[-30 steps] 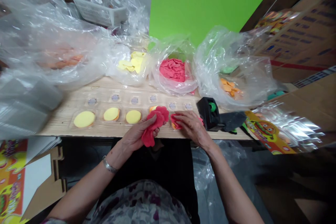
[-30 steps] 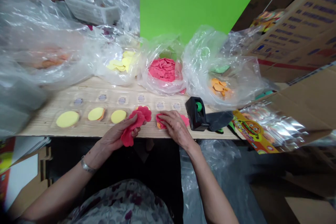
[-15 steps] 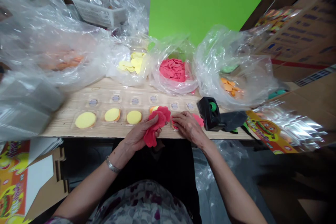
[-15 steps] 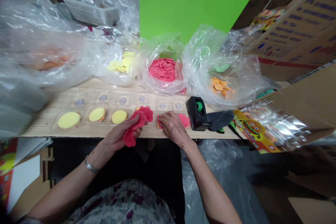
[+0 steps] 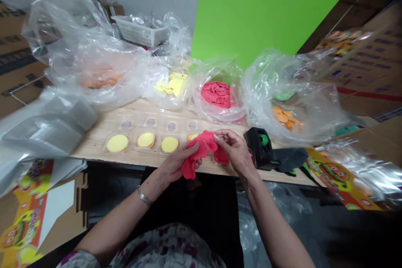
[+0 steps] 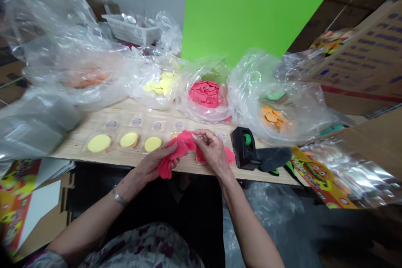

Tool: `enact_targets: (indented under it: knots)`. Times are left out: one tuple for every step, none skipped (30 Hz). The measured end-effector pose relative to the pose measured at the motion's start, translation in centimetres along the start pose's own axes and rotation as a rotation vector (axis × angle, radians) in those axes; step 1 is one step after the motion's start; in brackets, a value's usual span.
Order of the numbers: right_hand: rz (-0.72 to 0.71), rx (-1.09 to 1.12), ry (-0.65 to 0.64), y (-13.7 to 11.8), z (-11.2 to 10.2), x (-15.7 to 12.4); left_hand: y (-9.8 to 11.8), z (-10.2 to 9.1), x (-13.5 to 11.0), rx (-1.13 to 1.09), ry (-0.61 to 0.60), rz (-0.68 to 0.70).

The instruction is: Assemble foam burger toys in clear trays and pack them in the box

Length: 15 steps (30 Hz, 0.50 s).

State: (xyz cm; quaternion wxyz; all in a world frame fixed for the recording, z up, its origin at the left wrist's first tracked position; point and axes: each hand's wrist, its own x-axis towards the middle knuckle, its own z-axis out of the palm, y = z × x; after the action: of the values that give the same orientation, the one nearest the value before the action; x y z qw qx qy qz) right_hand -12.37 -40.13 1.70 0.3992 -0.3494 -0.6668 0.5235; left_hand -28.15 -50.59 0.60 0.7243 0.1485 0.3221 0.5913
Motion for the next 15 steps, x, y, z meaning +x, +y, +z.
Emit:
enact_targets:
  knots:
    - [0.003,0.031,0.018,0.0,0.3,0.3,0.3,-0.4,-0.5,0.006,0.030,0.018]
    - [0.014,0.061,0.026,0.0,0.5,0.7,0.7,-0.9,-1.0,0.003,0.068,0.032]
    - [0.032,0.086,0.021,0.1,0.7,1.0,1.1,-1.4,-1.6,-0.007,0.105,0.046]
    - [0.054,0.102,0.005,0.3,0.9,1.2,1.6,-1.9,-2.2,-0.018,0.140,0.062]
    - [0.075,0.111,-0.018,0.5,1.1,1.5,2.0,-2.4,-2.8,-0.027,0.168,0.080]
    - [0.094,0.113,-0.042,0.7,1.3,1.7,2.4,-2.8,-3.3,-0.033,0.188,0.098]
    - [0.111,0.111,-0.063,1.0,1.6,1.9,2.7,-3.1,-3.7,-0.038,0.202,0.111]
    - [0.124,0.101,-0.083,1.3,1.9,2.1,2.9,-3.4,-4.0,-0.043,0.216,0.121]
    - [0.130,0.077,-0.105,1.6,2.2,2.3,3.1,-3.6,-4.2,-0.049,0.230,0.125]
    - [0.123,0.031,-0.123,1.9,2.5,2.4,3.2,-3.7,-4.2,-0.055,0.239,0.125]
    - [0.091,-0.048,-0.133,2.2,2.7,2.5,3.1,-3.9,-4.3,-0.061,0.244,0.125]
    - [0.028,-0.160,-0.134,2.5,2.9,2.6,3.1,-4.0,-4.2,-0.064,0.245,0.125]
    - [-0.063,-0.293,-0.126,2.7,3.0,2.7,3.0,-4.1,-4.1,-0.065,0.244,0.124]
    - [-0.166,-0.429,-0.109,2.8,3.0,2.6,2.9,-4.2,-4.0,-0.064,0.243,0.121]
    - [-0.267,-0.553,-0.087,3.0,3.0,2.6,2.7,-4.3,-3.9,-0.061,0.242,0.116]
